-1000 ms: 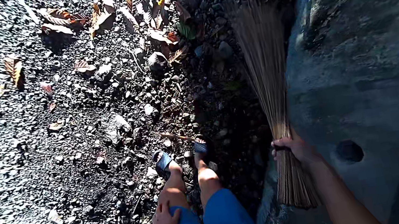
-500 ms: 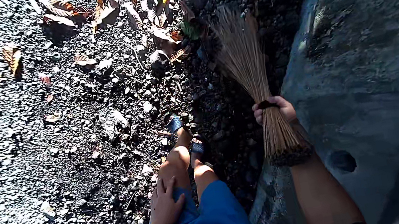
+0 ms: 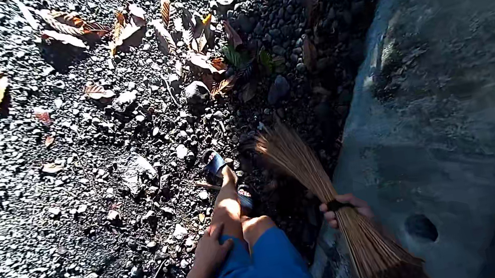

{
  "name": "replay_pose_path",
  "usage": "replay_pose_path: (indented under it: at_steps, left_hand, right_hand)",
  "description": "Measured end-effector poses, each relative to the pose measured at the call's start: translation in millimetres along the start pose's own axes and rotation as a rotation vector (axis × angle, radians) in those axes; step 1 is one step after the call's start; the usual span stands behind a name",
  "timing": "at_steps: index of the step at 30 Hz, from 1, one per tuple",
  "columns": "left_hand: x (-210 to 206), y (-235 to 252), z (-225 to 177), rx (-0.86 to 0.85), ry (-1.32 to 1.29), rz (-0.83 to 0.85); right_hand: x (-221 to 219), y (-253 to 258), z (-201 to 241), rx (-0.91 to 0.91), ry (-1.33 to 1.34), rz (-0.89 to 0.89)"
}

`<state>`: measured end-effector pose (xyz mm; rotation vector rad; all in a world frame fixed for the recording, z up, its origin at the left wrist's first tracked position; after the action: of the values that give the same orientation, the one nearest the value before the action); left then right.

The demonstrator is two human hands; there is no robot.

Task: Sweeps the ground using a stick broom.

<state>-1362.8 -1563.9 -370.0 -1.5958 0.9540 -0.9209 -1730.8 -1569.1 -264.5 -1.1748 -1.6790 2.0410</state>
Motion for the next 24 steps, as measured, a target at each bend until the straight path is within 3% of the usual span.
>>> replay_pose_path:
  at_steps: [3, 7, 10, 13, 15, 18, 22, 24]
  left_hand:
    - [35.6, 1.6, 15.3, 0.005, -0.110, -0.051]
    - [63.2, 0.0, 44.3, 0.059, -0.190, -0.065]
    - [74.4, -0.6, 57.2, 0.097, -0.264, -0.042]
    - [83.5, 2.9, 54.0, 0.094, -0.291, -0.027]
    - [90.5, 2.4, 47.0, 0.059, -0.309, -0.021]
    - [92.8, 8.1, 37.8, -0.020, -0.359, -0.028]
    - [85.0, 12.7, 41.3, -0.062, -0.461, 0.008]
    - [79.5, 11.6, 51.2, -0.028, -0.561, 0.013]
  right_hand:
    - [-34.5, 29.5, 37.7, 0.221, -0.073, 0.033]
    - [-47.5, -3.2, 42.1, 0.389, -0.118, 0.020]
    - [-56.0, -31.8, 30.1, 0.341, -0.079, -0.097]
    - [-89.7, -13.3, 27.9, 0.224, 0.064, -0.190]
    - [-121.6, 29.7, 34.8, 0.143, 0.248, -0.110]
    - [-177.2, 99.3, 66.2, 0.029, 0.467, 0.168]
    - [-226.5, 153.2, 133.5, 0.015, 0.378, 0.506]
    - [-229.5, 152.7, 137.8, 0.148, 0.182, 0.438]
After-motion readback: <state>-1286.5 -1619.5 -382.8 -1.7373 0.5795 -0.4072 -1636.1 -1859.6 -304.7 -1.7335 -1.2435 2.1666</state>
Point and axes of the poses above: each hand's wrist, its own y-axis towards the middle knuckle, its own x-axis out of the back of the hand, z = x × y, the point moved 2 cm from there along y, towards the middle knuckle
